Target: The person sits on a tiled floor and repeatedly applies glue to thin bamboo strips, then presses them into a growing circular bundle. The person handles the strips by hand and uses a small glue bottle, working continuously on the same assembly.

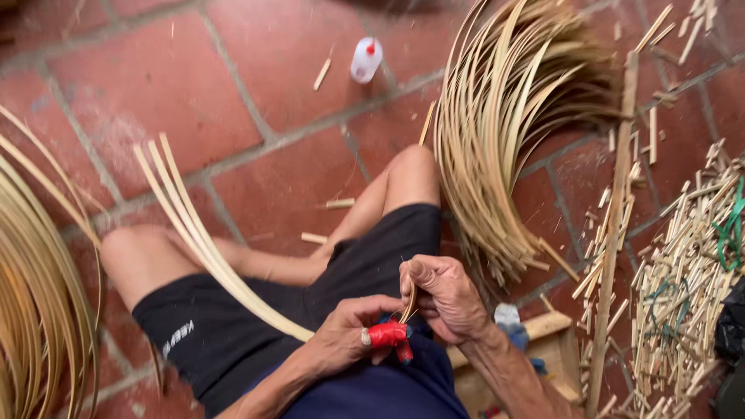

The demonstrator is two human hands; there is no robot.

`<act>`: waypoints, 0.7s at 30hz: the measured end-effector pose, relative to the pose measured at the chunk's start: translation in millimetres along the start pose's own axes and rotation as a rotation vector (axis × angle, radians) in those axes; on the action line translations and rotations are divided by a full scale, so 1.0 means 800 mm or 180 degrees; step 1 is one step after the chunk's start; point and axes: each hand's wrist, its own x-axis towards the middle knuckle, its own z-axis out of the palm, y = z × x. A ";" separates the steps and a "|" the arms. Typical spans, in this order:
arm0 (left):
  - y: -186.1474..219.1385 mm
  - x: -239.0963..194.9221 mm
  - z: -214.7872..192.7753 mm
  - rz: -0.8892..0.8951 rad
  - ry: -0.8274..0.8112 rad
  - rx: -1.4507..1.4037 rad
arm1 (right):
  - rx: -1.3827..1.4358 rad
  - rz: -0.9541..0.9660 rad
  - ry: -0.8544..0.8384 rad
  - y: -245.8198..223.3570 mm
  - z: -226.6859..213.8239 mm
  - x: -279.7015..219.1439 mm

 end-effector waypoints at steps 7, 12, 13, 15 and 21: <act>-0.018 -0.020 -0.007 -0.0197 -0.0100 -0.0188 | -0.0144 0.0449 -0.0108 0.018 0.001 -0.010; -0.027 -0.032 0.000 -0.0127 0.0139 -0.0058 | -0.0142 0.0000 -0.0273 0.021 0.013 -0.024; -0.023 -0.029 -0.004 0.0033 0.0261 -0.0153 | -0.0104 -0.0312 -0.0373 0.016 0.017 -0.020; -0.014 -0.024 -0.007 0.0197 0.0446 -0.0110 | 0.0041 -0.0662 -0.0496 0.012 0.026 -0.019; -0.012 -0.025 -0.001 0.0512 0.0396 0.0213 | 0.0040 -0.0663 -0.0443 0.024 0.036 -0.034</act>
